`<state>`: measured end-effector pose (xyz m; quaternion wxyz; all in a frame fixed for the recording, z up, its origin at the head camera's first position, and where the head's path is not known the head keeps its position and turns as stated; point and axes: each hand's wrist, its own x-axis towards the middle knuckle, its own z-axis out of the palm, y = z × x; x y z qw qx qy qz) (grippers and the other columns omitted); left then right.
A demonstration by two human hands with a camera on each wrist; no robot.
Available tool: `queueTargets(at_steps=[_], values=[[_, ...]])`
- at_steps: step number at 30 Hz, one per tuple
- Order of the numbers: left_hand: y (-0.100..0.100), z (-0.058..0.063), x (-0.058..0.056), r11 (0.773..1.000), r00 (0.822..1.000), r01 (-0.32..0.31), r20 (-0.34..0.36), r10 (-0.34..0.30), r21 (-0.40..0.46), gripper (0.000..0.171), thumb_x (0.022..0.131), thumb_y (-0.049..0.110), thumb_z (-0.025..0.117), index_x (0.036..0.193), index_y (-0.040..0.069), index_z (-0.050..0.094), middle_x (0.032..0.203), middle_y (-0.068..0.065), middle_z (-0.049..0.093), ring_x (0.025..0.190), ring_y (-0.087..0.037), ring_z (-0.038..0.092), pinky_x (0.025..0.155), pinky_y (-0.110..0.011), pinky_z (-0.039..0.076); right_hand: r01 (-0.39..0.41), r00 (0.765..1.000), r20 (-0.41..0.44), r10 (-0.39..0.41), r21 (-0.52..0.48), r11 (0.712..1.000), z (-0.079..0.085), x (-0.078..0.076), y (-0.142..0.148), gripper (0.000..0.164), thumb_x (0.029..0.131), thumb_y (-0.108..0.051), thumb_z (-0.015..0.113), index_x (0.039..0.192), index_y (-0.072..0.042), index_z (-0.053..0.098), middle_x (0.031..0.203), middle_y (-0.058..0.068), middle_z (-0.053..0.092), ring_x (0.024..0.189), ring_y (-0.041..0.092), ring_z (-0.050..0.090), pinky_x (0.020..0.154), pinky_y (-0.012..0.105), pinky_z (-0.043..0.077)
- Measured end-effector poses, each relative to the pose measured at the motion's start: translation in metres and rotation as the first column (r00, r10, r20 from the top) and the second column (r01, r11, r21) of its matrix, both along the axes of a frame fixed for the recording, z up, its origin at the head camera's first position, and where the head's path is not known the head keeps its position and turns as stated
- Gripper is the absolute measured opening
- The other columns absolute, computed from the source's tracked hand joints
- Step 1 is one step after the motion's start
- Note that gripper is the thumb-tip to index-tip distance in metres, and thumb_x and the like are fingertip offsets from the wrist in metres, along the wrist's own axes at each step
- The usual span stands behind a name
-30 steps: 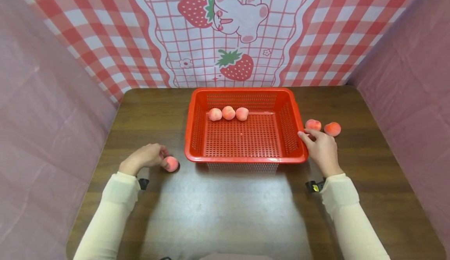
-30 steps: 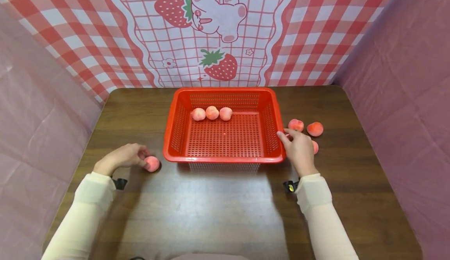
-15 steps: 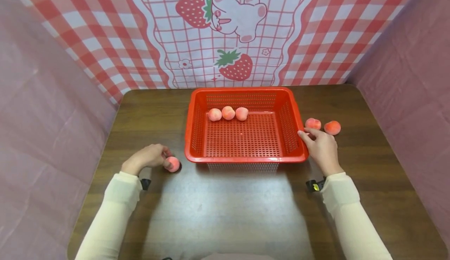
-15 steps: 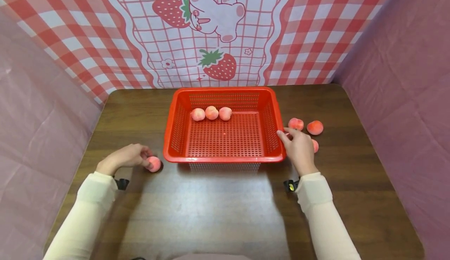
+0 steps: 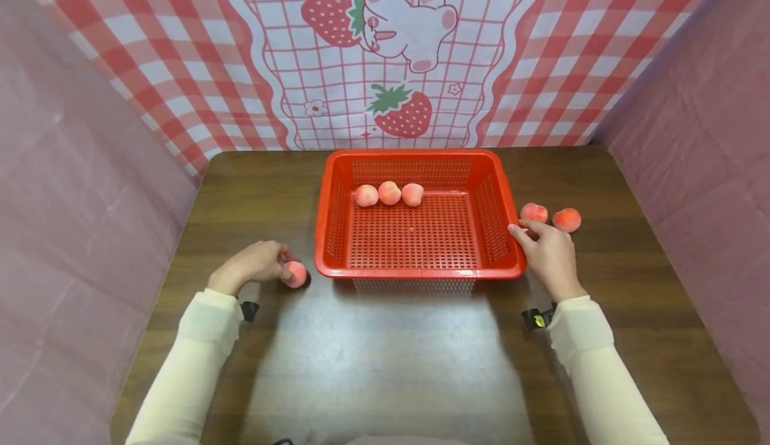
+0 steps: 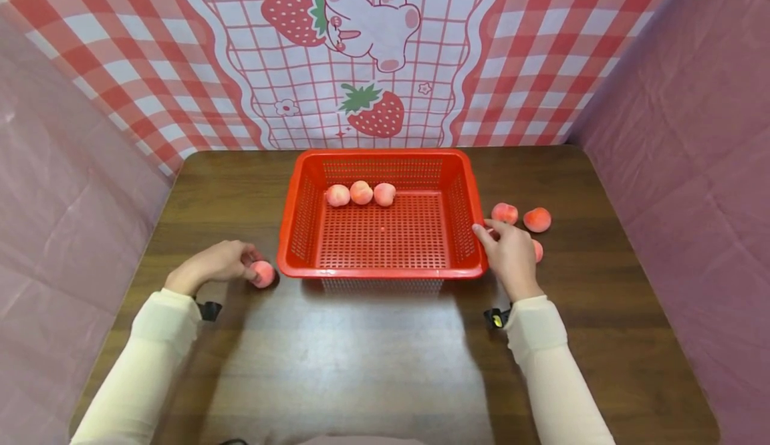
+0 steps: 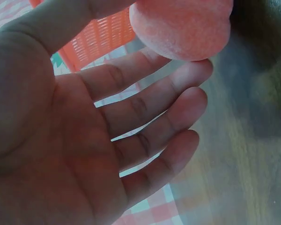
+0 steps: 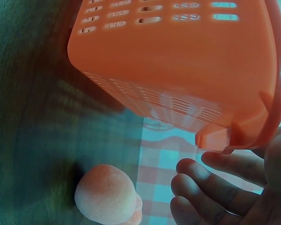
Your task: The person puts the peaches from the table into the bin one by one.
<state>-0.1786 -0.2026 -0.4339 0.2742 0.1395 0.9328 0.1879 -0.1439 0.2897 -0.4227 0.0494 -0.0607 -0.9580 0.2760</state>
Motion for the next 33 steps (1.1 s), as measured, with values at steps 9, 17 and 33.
queueTargets(at_steps=[9, 17, 33], values=[[-0.003, 0.006, -0.005, 0.998, 0.994, -0.058, -0.087, 0.059, 0.020, 0.045, 0.081, 0.028, 0.073, 0.115, 0.001, 0.064, 0.101, -0.015, 0.070, 0.091, -0.027, 0.063, 0.083, -0.045, 0.050, -0.016, 0.999, -0.044, 0.017, 0.034, 0.999, 0.002, -0.001, 0.002, 0.042, 0.096, -0.034, 0.061, 0.120, 0.000, 0.067, 0.094, 0.020, 0.071, 0.072, 0.030, 0.058, 0.060, 0.030, 0.043], [-0.003, 0.011, -0.007, 0.987, 0.971, -0.144, -0.182, 0.155, 0.073, 0.046, 0.083, 0.027, 0.071, 0.119, 0.001, 0.062, 0.104, -0.015, 0.069, 0.095, -0.029, 0.063, 0.084, -0.046, 0.050, -0.012, 1.000, 0.003, 0.012, 0.004, 1.000, 0.003, -0.001, 0.001, 0.047, 0.096, -0.038, 0.059, 0.123, -0.001, 0.065, 0.094, 0.019, 0.070, 0.072, 0.027, 0.056, 0.058, 0.027, 0.043], [-0.003, 0.023, -0.014, 0.951, 0.896, -0.250, -0.329, 0.298, 0.183, 0.045, 0.085, 0.025, 0.068, 0.123, 0.002, 0.061, 0.106, -0.017, 0.069, 0.098, -0.033, 0.062, 0.087, -0.048, 0.047, -0.009, 1.000, 0.005, 0.009, 0.016, 1.000, 0.002, 0.001, 0.000, 0.046, 0.096, -0.036, 0.060, 0.124, 0.000, 0.064, 0.091, 0.020, 0.069, 0.073, 0.029, 0.056, 0.060, 0.028, 0.042]])
